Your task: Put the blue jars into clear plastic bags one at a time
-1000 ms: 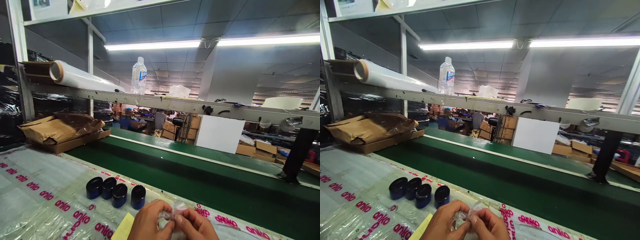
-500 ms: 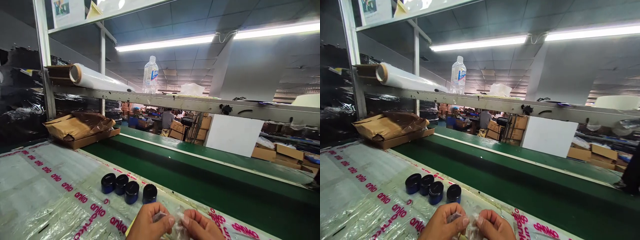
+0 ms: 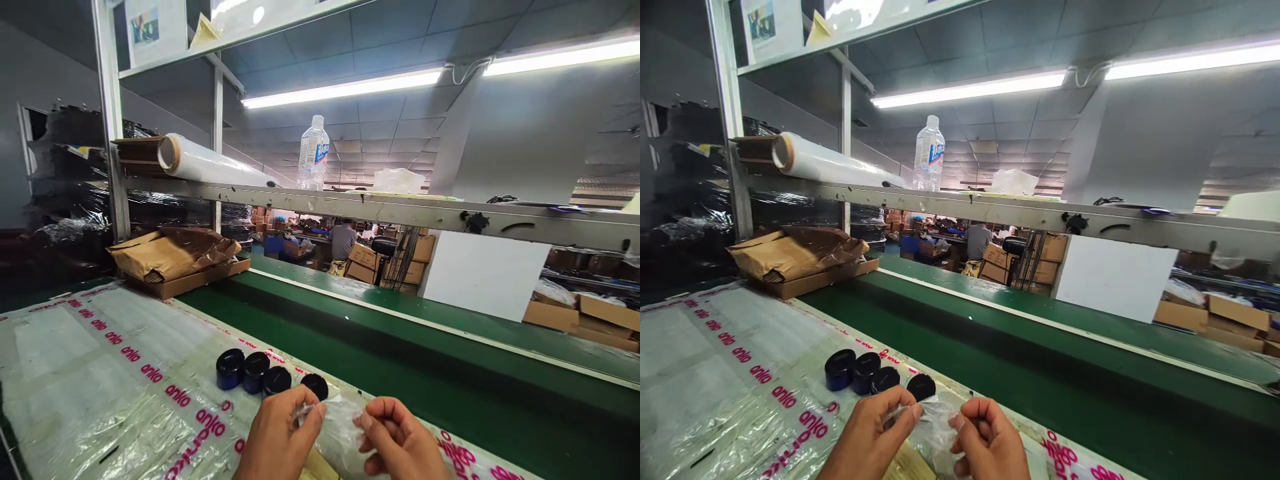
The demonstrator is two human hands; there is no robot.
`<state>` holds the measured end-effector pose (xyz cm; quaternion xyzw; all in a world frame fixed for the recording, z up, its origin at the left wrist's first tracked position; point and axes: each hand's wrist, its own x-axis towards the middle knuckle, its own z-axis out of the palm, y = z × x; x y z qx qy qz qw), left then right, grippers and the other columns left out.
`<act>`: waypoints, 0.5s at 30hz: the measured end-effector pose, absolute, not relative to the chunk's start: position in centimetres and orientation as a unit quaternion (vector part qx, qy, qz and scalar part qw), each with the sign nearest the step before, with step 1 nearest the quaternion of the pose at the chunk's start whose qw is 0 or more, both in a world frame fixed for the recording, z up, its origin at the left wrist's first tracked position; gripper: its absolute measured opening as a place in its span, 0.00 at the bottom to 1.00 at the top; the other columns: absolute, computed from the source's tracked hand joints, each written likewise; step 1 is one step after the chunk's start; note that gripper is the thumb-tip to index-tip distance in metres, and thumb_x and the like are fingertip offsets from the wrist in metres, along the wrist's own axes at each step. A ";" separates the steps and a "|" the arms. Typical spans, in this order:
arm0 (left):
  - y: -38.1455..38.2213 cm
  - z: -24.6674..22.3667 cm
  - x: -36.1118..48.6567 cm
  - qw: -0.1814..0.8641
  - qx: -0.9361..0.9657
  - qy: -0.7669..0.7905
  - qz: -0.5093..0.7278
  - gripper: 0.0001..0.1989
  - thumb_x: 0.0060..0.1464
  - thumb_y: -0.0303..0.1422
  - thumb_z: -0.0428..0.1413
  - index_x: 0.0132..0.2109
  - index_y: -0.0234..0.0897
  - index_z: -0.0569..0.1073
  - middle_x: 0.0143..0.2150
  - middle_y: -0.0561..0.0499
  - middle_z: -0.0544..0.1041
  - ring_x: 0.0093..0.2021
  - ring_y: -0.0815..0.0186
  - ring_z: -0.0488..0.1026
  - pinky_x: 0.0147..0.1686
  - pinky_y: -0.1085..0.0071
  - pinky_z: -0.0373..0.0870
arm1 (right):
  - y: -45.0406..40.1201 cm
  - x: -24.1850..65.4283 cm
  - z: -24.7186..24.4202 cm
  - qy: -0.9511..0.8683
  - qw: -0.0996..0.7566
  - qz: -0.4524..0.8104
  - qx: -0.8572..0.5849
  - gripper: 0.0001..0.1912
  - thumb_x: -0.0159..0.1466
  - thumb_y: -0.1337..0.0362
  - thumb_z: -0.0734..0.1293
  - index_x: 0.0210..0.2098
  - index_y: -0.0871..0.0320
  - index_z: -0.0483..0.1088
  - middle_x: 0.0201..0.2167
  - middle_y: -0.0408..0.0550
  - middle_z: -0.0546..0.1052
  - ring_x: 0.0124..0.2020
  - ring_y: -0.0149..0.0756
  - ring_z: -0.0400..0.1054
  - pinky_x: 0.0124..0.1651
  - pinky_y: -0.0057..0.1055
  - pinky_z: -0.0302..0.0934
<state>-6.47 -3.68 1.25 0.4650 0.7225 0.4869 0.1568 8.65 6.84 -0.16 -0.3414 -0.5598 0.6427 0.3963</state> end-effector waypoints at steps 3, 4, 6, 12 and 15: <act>-3.3 1.2 -6.6 0.192 0.442 0.709 0.515 0.19 0.58 0.48 0.51 0.29 0.38 0.72 0.25 0.54 0.69 0.28 0.64 0.65 0.29 0.71 0.55 | 6.8 7.9 -0.5 -0.549 0.387 0.662 -0.332 0.22 0.45 0.51 0.81 0.33 0.56 0.74 0.25 0.45 0.78 0.27 0.38 0.71 0.28 0.30 0.67; -3.2 1.3 -6.6 0.199 0.441 0.702 0.523 0.19 0.58 0.48 0.51 0.29 0.38 0.72 0.26 0.54 0.70 0.29 0.64 0.66 0.29 0.71 0.56 | 6.8 7.6 -0.6 -0.546 0.382 0.670 -0.326 0.23 0.45 0.52 0.80 0.35 0.57 0.75 0.27 0.47 0.79 0.28 0.38 0.71 0.30 0.30 0.67; -3.0 1.4 -6.4 0.208 0.441 0.692 0.532 0.19 0.58 0.48 0.52 0.29 0.38 0.71 0.26 0.54 0.70 0.29 0.64 0.65 0.30 0.72 0.56 | 7.0 7.1 -1.0 -0.546 0.373 0.683 -0.311 0.25 0.45 0.52 0.80 0.37 0.59 0.76 0.29 0.49 0.81 0.28 0.38 0.72 0.31 0.29 0.65; -2.2 2.7 -7.4 0.171 0.487 0.707 0.482 0.11 0.54 0.40 0.57 0.30 0.37 0.74 0.26 0.55 0.74 0.29 0.65 0.68 0.29 0.73 0.58 | 8.5 5.4 -1.0 -0.586 0.382 0.655 -0.284 0.20 0.51 0.48 0.76 0.27 0.57 0.70 0.20 0.41 0.73 0.21 0.32 0.63 0.27 0.28 0.55; -1.2 3.9 -9.2 0.088 0.531 0.736 0.411 0.06 0.54 0.34 0.57 0.32 0.39 0.77 0.29 0.55 0.79 0.31 0.64 0.73 0.31 0.73 0.59 | 9.6 4.1 0.2 -0.637 0.396 0.605 -0.266 0.17 0.54 0.51 0.73 0.30 0.57 0.70 0.23 0.43 0.75 0.25 0.35 0.66 0.31 0.30 0.57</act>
